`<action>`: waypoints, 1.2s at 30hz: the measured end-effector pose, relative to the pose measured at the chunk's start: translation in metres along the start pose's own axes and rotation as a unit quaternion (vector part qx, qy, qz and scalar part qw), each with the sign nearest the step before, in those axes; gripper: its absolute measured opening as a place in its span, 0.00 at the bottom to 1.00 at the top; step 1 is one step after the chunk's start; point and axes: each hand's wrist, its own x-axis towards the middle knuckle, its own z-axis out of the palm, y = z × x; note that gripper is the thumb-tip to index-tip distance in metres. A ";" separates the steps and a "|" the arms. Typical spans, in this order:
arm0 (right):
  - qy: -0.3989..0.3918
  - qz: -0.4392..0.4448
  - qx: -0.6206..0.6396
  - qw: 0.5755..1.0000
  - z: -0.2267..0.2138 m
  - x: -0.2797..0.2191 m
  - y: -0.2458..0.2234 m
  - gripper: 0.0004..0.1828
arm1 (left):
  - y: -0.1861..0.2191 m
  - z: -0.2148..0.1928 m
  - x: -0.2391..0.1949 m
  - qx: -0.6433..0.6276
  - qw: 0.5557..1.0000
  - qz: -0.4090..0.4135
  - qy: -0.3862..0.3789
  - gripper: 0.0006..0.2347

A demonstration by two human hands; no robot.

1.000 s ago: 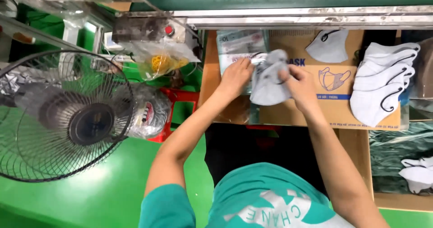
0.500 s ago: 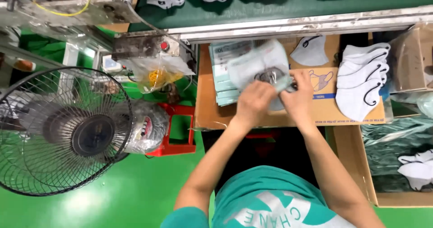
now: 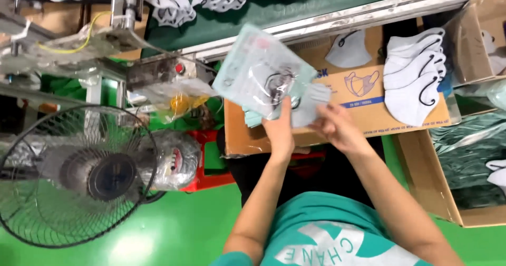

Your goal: Placing individual fabric face masks into plastic packaging pouches on a production line.

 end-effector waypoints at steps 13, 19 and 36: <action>0.065 -0.084 -0.059 0.993 -0.011 -0.014 0.005 0.11 | -0.023 -0.003 -0.013 -0.151 0.968 -0.109 -0.168 0.21; 0.057 -0.141 -0.088 0.984 -0.026 -0.005 0.037 0.04 | -0.041 0.008 -0.046 -0.184 0.970 -0.091 -0.131 0.18; -0.010 -0.495 -0.551 0.671 0.013 -0.075 -0.037 0.15 | 0.119 -0.026 -0.051 0.248 0.850 0.364 -0.290 0.12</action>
